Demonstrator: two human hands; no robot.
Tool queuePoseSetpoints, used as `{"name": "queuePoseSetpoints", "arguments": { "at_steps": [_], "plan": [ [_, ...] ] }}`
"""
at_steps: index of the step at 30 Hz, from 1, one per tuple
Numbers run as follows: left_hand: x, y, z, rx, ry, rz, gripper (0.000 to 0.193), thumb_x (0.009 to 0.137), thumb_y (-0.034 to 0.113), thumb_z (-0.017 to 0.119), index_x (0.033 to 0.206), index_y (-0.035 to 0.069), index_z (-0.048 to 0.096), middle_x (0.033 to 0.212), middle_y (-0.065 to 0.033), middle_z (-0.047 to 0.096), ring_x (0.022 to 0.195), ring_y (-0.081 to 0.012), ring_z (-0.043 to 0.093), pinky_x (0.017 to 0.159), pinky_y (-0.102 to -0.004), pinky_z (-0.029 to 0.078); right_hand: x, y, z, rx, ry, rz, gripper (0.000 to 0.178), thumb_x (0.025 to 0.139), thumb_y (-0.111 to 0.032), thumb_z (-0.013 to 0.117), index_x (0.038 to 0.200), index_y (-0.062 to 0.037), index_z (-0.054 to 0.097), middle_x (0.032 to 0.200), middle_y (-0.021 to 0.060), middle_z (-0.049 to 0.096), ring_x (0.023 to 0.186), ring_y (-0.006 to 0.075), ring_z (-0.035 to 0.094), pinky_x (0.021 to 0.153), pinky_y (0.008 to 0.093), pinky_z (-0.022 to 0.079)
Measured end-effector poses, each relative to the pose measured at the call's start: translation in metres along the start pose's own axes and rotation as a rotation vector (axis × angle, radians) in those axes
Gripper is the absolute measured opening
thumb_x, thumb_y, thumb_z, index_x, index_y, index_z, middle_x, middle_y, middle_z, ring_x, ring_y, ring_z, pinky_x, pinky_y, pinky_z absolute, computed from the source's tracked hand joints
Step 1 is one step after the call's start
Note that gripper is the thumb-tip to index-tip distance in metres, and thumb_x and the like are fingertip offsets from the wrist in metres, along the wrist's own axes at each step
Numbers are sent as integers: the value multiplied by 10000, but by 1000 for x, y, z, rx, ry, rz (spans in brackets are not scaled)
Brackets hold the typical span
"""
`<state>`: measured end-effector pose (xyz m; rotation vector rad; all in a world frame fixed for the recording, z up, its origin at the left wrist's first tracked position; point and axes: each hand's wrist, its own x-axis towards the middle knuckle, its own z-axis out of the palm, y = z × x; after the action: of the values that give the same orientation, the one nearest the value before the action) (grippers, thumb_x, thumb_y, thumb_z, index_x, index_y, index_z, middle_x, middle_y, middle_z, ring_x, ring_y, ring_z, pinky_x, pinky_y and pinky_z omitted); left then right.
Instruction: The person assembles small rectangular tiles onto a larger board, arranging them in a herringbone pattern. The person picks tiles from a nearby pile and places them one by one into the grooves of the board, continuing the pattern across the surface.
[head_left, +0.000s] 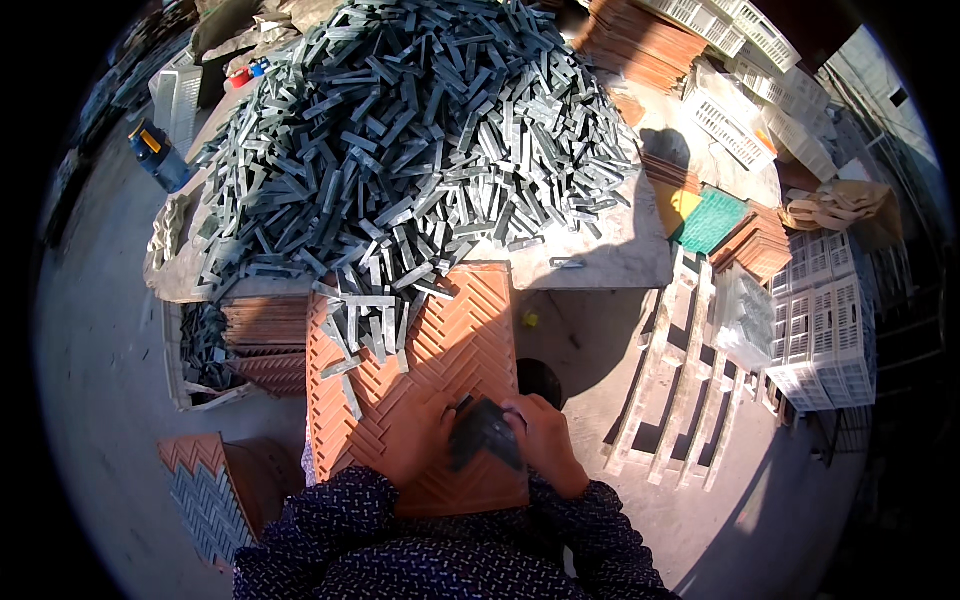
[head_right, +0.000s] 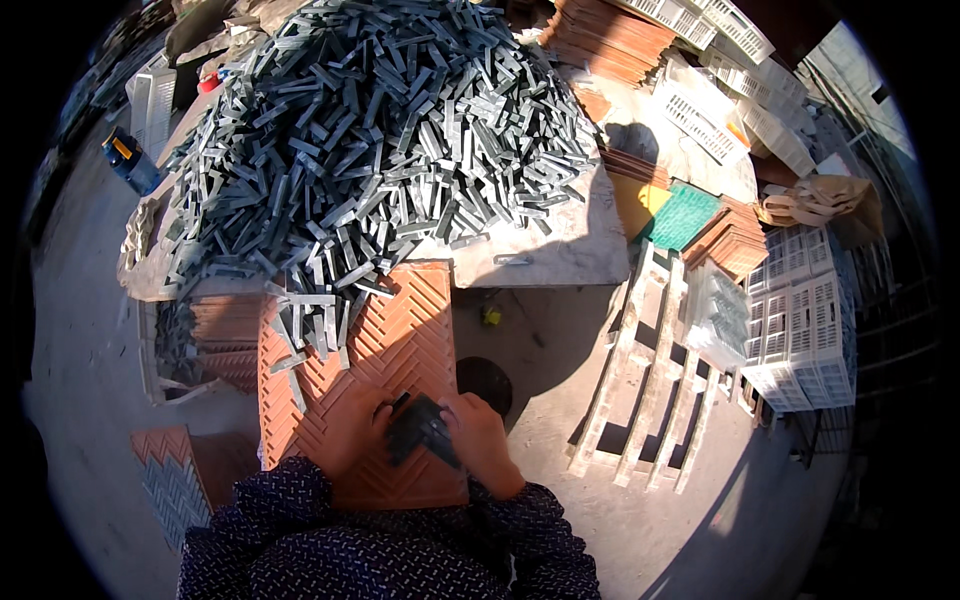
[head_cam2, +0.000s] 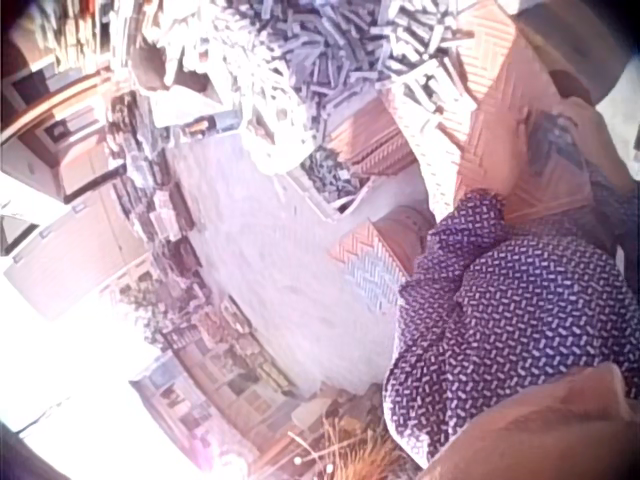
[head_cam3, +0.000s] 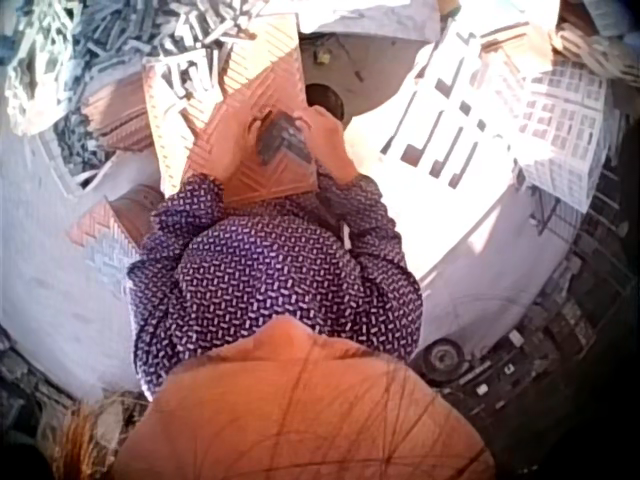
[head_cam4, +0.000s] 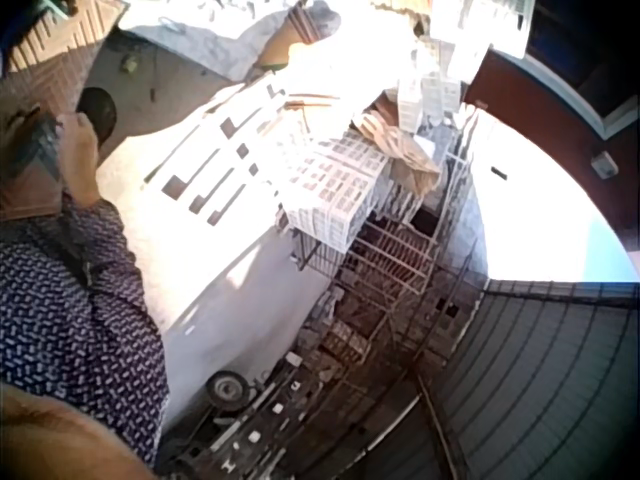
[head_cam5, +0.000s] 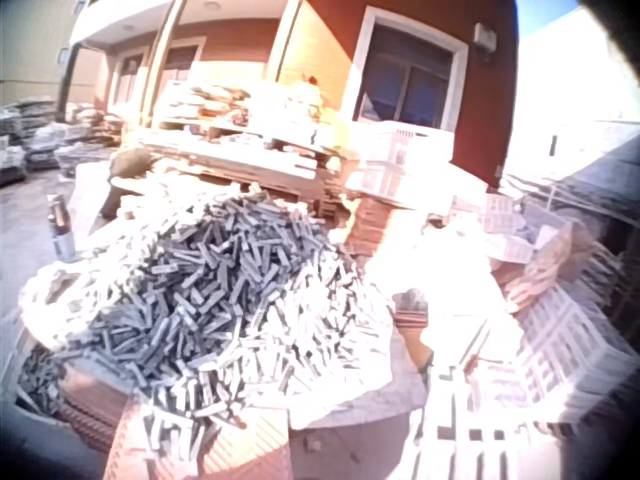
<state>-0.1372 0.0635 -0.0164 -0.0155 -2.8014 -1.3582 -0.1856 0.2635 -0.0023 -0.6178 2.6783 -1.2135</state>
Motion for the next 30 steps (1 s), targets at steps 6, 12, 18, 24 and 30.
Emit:
{"name": "queuePoseSetpoints", "arguments": {
  "at_steps": [6,12,18,24,30],
  "plan": [
    [5,4,4,-67,-45,-50,191,830,36,564,1018,8,589,941,-203,597,889,-400,574,754,-454,472,2,-1,5,-76,13,-8,132,790,-25,653,920,-36,641,825,145,602,761,339,612,666,385,497],
    [8,-3,17,-45,-22,1,247,806,10,591,1052,26,605,927,-191,602,863,-381,594,733,-429,490,2,0,7,-88,47,-8,131,792,-33,655,922,-36,640,822,139,602,751,340,612,652,393,494],
    [7,7,9,-3,53,86,254,817,29,559,1069,11,584,936,-181,590,856,-375,586,732,-429,487,0,-6,-4,-72,1,6,158,782,-46,676,936,-34,642,861,138,622,773,328,631,680,372,515],
    [-16,6,-5,14,-71,104,332,764,13,557,1096,10,582,931,-156,583,846,-347,590,727,-410,489,-3,-8,-9,-103,-90,26,155,814,-102,645,966,-78,625,878,125,605,758,345,627,661,410,518],
    [-13,4,-1,34,-67,101,318,796,-5,575,1113,4,587,931,-160,575,839,-336,592,713,-391,495,-2,-11,-1,-114,-50,62,169,787,-45,665,954,-34,645,876,147,625,780,328,636,686,374,520]
  ]
}}
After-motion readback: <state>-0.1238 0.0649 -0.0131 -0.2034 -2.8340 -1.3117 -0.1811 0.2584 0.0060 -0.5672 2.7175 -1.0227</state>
